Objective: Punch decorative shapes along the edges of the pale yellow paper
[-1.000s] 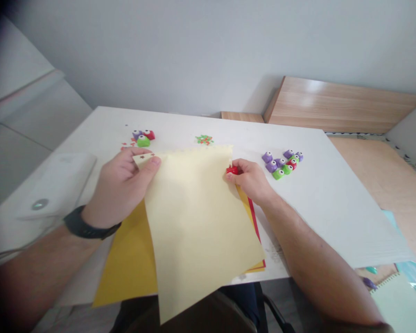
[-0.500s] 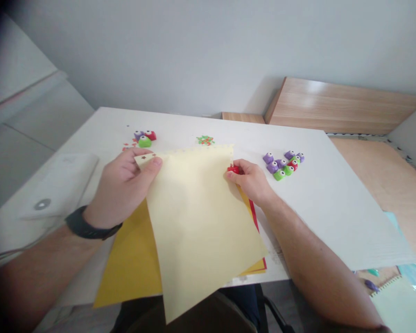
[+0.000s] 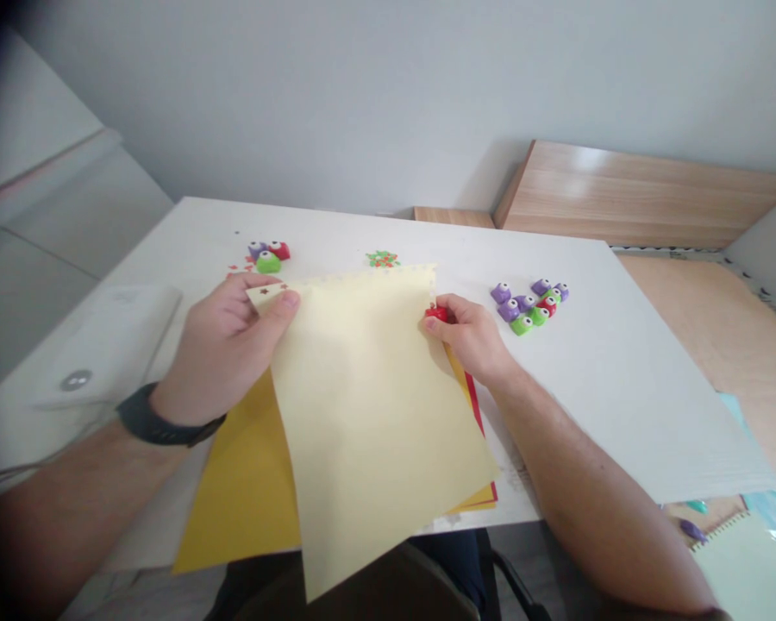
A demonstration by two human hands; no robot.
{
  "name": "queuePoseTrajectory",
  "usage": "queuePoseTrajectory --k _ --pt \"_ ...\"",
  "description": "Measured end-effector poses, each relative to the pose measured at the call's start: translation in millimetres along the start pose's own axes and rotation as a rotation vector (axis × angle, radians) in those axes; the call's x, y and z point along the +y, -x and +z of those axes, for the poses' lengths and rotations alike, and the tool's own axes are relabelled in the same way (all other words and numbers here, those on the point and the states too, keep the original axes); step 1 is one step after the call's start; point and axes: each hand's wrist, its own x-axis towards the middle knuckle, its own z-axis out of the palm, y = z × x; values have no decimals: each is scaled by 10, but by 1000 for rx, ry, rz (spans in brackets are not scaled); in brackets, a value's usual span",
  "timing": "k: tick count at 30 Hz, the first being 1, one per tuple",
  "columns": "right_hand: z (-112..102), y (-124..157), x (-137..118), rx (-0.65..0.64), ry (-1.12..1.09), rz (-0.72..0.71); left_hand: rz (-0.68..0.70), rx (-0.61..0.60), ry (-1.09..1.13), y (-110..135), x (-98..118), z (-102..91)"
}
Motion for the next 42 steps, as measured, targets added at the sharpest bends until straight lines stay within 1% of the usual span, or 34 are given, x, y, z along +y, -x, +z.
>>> queuePoseTrajectory --k 6,11,18,26,32,42 --pt "-20 -4 -2 16 47 -2 -1 -16 -15 6 45 -12" --pt "-20 -22 10 14 59 18 -33 -25 15 5 32 -1" --pt "-15 -53 42 27 101 -8 -45 -31 30 12 33 2" --pt "-25 -77 59 33 120 0 -42 -52 84 8 35 13" --pt "-17 -72 59 25 135 -14 -25 -22 20 9 45 11" --pt "2 -43 55 33 127 -5 -31 -33 72 9 29 19"
